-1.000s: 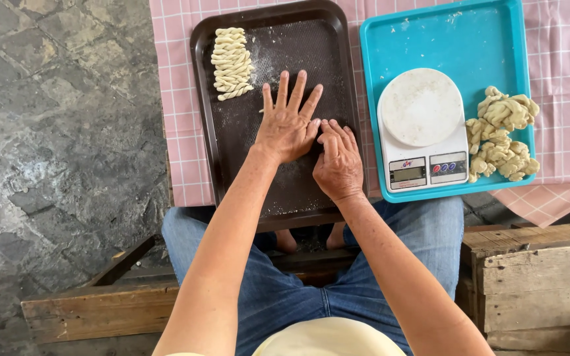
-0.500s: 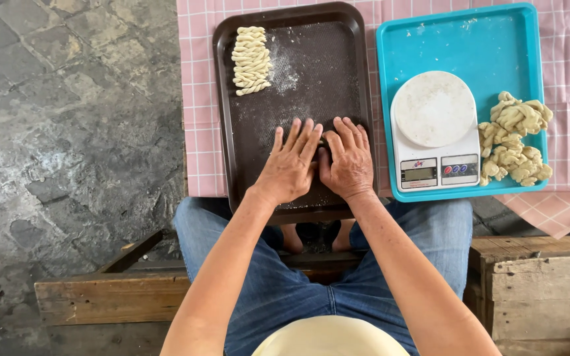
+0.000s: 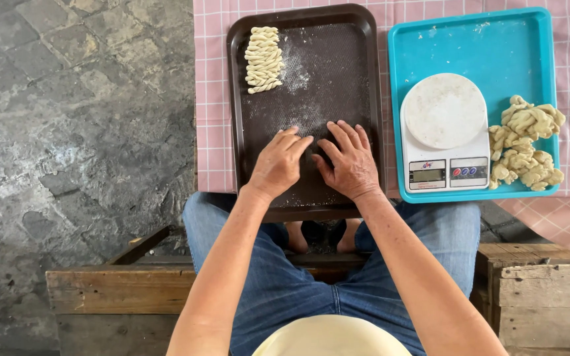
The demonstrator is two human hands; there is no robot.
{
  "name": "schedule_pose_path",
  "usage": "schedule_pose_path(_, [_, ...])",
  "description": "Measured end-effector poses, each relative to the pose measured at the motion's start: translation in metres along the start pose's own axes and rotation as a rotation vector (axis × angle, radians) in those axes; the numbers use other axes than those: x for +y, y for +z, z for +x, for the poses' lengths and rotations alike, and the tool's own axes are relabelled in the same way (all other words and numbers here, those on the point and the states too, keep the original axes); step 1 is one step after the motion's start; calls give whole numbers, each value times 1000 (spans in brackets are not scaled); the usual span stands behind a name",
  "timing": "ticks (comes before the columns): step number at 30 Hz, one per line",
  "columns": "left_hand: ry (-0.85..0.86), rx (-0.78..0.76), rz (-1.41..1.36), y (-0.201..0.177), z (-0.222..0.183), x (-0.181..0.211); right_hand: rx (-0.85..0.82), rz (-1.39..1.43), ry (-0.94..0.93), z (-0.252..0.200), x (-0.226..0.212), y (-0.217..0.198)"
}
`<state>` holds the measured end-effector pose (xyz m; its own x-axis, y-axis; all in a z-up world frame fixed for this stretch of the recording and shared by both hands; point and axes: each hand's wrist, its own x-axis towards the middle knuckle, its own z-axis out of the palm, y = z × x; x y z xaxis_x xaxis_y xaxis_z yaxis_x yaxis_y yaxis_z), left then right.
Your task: Shaping small pieces of dough into twisted snacks by rolling and braiding them by hand.
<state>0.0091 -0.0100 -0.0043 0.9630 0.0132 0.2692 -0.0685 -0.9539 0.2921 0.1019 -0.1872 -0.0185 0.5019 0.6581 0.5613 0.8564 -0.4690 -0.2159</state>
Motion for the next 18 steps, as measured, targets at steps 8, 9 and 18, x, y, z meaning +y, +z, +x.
schedule_pose_path(8, [-28,163,-71,-29,9,1,1,31,-22,3,0,-3])
schedule_pose_path(9, [-27,159,-71,-36,2,-4,0,32,-18,4,0,-4])
schedule_pose_path(18, [-50,192,78,-18,-15,-19,32,9,-67,6,0,-4])
